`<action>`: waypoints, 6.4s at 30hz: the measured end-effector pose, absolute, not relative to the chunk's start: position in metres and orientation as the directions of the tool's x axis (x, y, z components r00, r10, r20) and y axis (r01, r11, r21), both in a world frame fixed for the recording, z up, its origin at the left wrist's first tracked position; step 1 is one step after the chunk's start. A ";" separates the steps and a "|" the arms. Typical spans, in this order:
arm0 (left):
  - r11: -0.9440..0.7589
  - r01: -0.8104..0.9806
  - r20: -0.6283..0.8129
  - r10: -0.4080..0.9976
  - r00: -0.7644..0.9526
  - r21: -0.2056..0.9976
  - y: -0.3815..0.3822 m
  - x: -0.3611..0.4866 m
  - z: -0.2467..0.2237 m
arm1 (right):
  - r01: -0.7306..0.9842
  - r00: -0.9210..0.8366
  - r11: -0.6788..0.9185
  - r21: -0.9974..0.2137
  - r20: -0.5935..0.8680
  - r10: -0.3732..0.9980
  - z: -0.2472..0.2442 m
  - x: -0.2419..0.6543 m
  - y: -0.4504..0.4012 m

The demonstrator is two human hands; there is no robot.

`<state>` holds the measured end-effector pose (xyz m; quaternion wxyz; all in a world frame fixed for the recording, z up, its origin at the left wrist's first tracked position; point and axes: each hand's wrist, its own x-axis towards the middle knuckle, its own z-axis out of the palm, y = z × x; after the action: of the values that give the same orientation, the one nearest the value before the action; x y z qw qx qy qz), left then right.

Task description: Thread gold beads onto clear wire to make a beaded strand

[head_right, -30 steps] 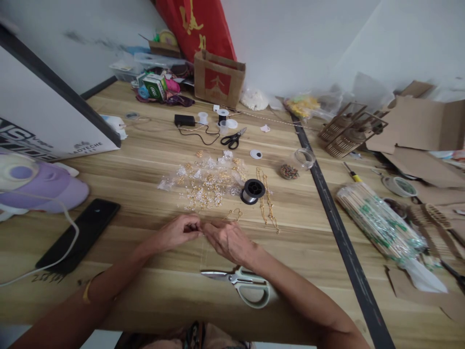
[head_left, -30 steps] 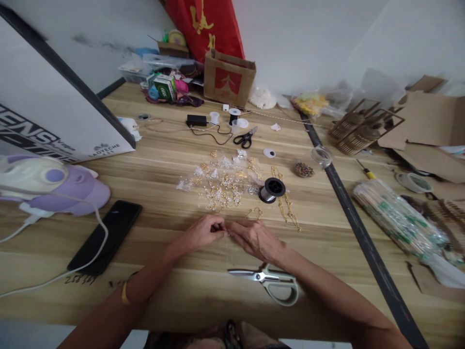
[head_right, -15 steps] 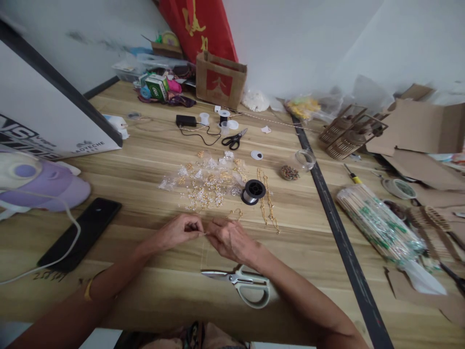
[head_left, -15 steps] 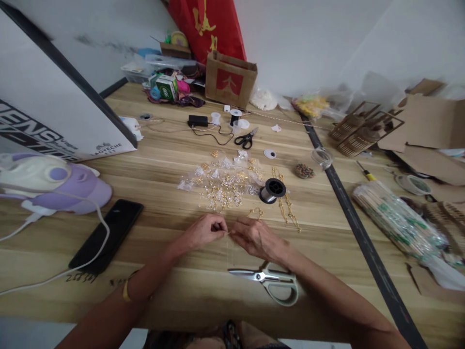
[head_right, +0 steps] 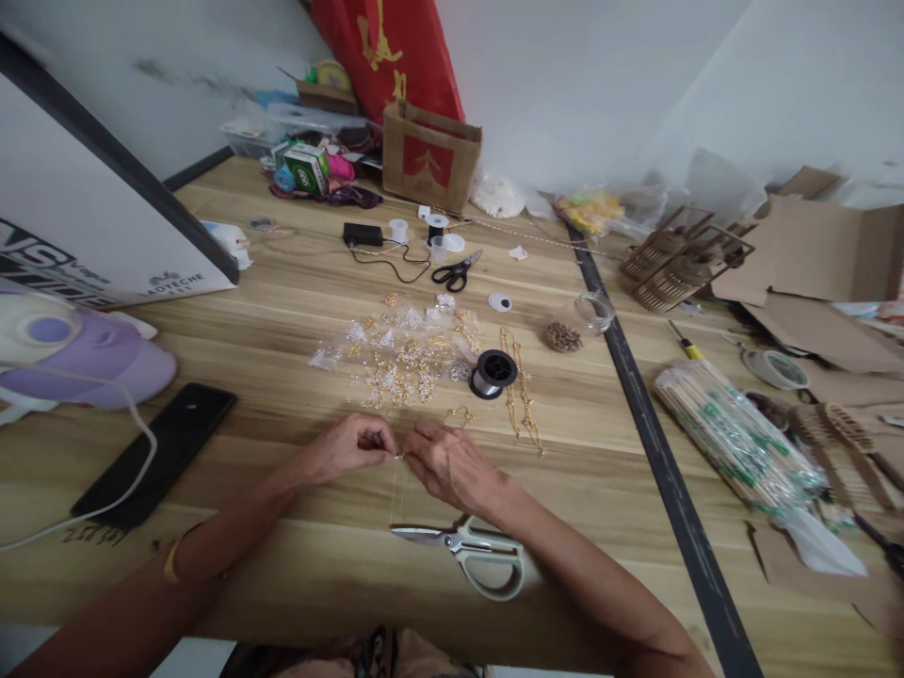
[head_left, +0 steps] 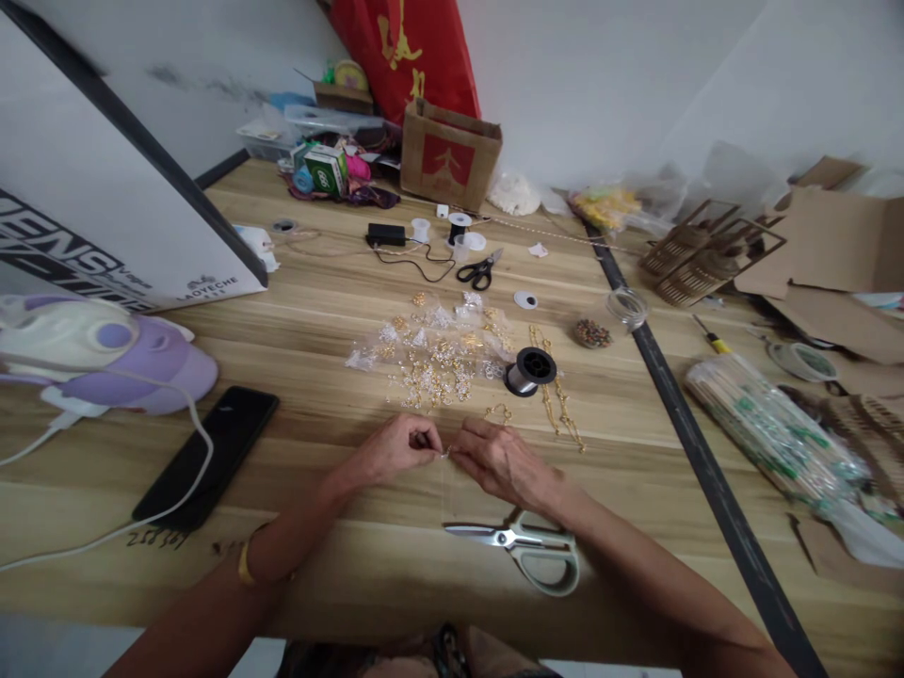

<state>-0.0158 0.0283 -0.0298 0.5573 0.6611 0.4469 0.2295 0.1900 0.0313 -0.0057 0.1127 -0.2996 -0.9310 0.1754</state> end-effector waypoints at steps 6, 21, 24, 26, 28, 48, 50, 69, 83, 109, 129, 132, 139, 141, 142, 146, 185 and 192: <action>0.001 0.352 -0.183 0.855 0.485 0.936 0.028 -0.016 -0.033 | 0.508 -0.801 0.757 -0.410 0.098 0.590 -0.011 0.189 0.031; 0.125 0.257 -0.227 0.879 0.419 0.958 0.028 -0.012 -0.037 | 0.513 -0.786 0.752 -0.413 0.125 0.605 -0.013 0.189 0.033; 0.195 0.205 -0.266 0.869 0.417 0.959 0.027 -0.011 -0.039 | 0.524 -0.785 0.744 -0.415 0.103 0.610 -0.012 0.190 0.033; 0.208 0.187 -0.270 0.864 0.426 0.960 0.027 -0.011 -0.040 | 0.531 -0.782 0.740 -0.413 0.098 0.616 -0.011 0.190 0.034; 0.198 0.188 -0.263 0.860 0.438 0.962 0.028 -0.011 -0.039 | 0.530 -0.780 0.741 -0.414 0.106 0.617 -0.010 0.190 0.034; 0.197 0.188 -0.261 0.863 0.432 0.962 0.028 -0.010 -0.038 | 0.524 -0.789 0.746 -0.411 0.094 0.607 -0.014 0.190 0.035; 0.222 0.177 -0.278 0.859 0.430 0.959 0.027 -0.009 -0.037 | 0.523 -0.793 0.745 -0.413 0.085 0.604 -0.014 0.190 0.035; 0.233 0.225 -0.306 0.870 0.386 0.946 0.025 -0.006 -0.043 | 0.466 -0.777 0.730 -0.501 0.163 0.608 -0.014 0.188 0.030; 0.261 0.162 -0.306 0.863 0.403 0.951 0.025 -0.005 -0.042 | 0.437 -0.793 0.733 -0.521 0.162 0.588 -0.014 0.185 0.029; 0.148 0.266 -0.253 0.869 0.425 0.953 0.024 -0.007 -0.037 | 0.520 -0.784 0.703 -0.485 0.054 0.618 -0.002 0.194 0.036; 0.143 0.266 -0.249 0.872 0.422 0.953 0.023 -0.007 -0.041 | 0.572 -0.793 0.751 -0.330 0.013 0.609 0.009 0.192 0.030; 0.125 0.275 -0.236 0.876 0.420 0.953 0.022 -0.007 -0.040 | 0.571 -0.792 0.748 -0.338 0.014 0.611 0.010 0.191 0.029; 0.086 0.332 -0.225 0.884 0.410 0.939 0.022 -0.006 -0.038 | 0.559 -0.791 0.753 -0.348 0.048 0.610 0.008 0.191 0.031; 0.082 0.341 -0.226 0.885 0.408 0.936 0.022 -0.006 -0.038 | 0.556 -0.794 0.754 -0.350 0.046 0.606 0.007 0.191 0.032; 0.079 0.344 -0.225 0.885 0.408 0.936 0.022 -0.006 -0.038 | 0.553 -0.794 0.754 -0.354 0.047 0.606 0.006 0.191 0.033; 0.072 0.343 -0.219 0.883 0.416 0.937 0.022 -0.007 -0.040 | 0.536 -0.797 0.752 -0.383 0.066 0.601 0.007 0.192 0.035; 0.111 0.308 -0.239 0.876 0.419 0.945 0.023 -0.007 -0.046 | 0.517 -0.789 0.663 -0.542 0.000 0.615 0.003 0.188 0.032; 0.102 0.279 -0.218 0.880 0.423 0.955 0.023 -0.008 -0.048 | 0.580 -0.768 0.688 -0.435 -0.012 0.640 -0.001 0.192 0.035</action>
<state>-0.0085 0.0235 -0.0481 0.5752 0.6169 0.4694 0.2612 0.1916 0.0350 -0.0008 0.0706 -0.3331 -0.9160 0.2120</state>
